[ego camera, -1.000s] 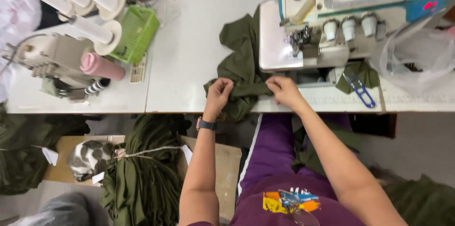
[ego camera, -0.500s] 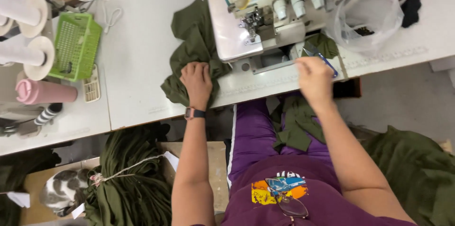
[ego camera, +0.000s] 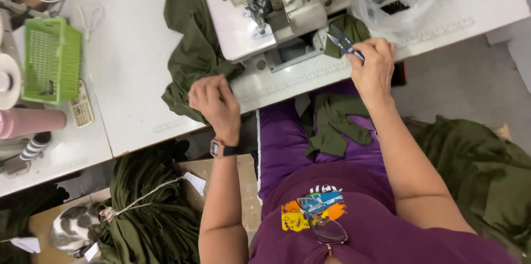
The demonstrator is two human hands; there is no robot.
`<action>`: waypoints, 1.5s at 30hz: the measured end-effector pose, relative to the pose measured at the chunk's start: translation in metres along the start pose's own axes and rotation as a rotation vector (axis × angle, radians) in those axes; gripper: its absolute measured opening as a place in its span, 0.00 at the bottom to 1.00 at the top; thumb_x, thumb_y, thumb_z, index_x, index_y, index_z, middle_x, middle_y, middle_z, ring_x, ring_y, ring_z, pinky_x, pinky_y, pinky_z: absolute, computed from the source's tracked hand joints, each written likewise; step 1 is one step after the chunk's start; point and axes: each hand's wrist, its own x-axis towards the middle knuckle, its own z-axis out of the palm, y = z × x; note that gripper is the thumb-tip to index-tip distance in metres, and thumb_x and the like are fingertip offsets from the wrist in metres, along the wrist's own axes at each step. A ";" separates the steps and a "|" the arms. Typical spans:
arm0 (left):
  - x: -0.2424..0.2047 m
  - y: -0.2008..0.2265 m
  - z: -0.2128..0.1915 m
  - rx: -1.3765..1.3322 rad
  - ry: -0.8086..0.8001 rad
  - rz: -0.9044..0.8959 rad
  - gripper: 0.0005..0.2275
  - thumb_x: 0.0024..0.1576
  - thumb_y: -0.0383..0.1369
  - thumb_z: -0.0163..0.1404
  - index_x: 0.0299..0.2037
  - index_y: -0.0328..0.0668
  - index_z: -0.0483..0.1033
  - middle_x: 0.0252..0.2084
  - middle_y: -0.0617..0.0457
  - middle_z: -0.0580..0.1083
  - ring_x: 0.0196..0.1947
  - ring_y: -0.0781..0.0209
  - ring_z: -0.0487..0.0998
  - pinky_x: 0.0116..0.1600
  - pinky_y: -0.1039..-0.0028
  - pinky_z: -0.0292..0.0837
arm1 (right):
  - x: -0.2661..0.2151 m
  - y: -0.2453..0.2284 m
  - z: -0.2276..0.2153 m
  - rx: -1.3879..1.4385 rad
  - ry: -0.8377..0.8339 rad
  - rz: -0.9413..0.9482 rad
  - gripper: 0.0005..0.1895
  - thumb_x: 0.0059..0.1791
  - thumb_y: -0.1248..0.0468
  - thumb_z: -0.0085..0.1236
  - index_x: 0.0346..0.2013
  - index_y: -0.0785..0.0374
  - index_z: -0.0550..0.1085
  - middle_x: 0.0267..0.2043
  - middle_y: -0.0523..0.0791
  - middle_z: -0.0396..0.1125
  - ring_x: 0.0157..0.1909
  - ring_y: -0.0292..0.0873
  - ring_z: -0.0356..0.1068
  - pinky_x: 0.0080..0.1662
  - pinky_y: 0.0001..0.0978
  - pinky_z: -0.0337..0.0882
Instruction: Organizing and folding green fabric pieces at a sewing workstation.
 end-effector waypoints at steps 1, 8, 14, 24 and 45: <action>-0.022 0.015 0.010 -0.007 -0.013 -0.003 0.02 0.65 0.24 0.49 0.43 0.40 0.74 0.44 0.55 0.71 0.47 0.56 0.70 0.60 0.65 0.61 | -0.003 -0.003 -0.007 -0.007 -0.008 0.011 0.10 0.48 0.71 0.74 0.41 0.65 0.81 0.42 0.44 0.64 0.48 0.51 0.66 0.49 0.40 0.71; -0.150 0.126 0.079 -0.598 -0.750 -0.096 0.10 0.59 0.31 0.55 0.51 0.47 0.75 0.41 0.50 0.75 0.42 0.47 0.77 0.49 0.60 0.71 | -0.025 -0.012 -0.038 0.126 -0.220 0.012 0.02 0.53 0.66 0.67 0.39 0.61 0.81 0.37 0.47 0.71 0.41 0.54 0.72 0.41 0.42 0.74; -0.178 0.149 0.110 -0.625 -0.988 -0.142 0.23 0.60 0.27 0.53 0.66 0.48 0.68 0.46 0.46 0.70 0.45 0.40 0.76 0.50 0.60 0.76 | -0.107 0.005 -0.043 -0.129 -1.052 0.226 0.16 0.45 0.54 0.66 0.44 0.58 0.82 0.43 0.52 0.78 0.49 0.59 0.77 0.51 0.54 0.76; -0.154 0.156 0.107 -0.796 -0.727 -0.108 0.17 0.57 0.21 0.45 0.54 0.46 0.78 0.43 0.45 0.72 0.44 0.45 0.74 0.52 0.61 0.70 | -0.139 0.004 -0.039 0.194 -0.871 0.481 0.13 0.46 0.53 0.65 0.31 0.58 0.74 0.28 0.43 0.69 0.33 0.37 0.67 0.42 0.30 0.66; -0.070 0.128 0.011 -1.701 -0.787 -1.037 0.22 0.70 0.37 0.46 0.74 0.42 0.63 0.47 0.60 0.75 0.39 0.73 0.75 0.49 0.80 0.75 | -0.067 -0.086 -0.054 1.201 -0.621 0.989 0.26 0.56 0.65 0.41 0.62 0.83 0.69 0.60 0.66 0.69 0.61 0.61 0.68 0.62 0.50 0.66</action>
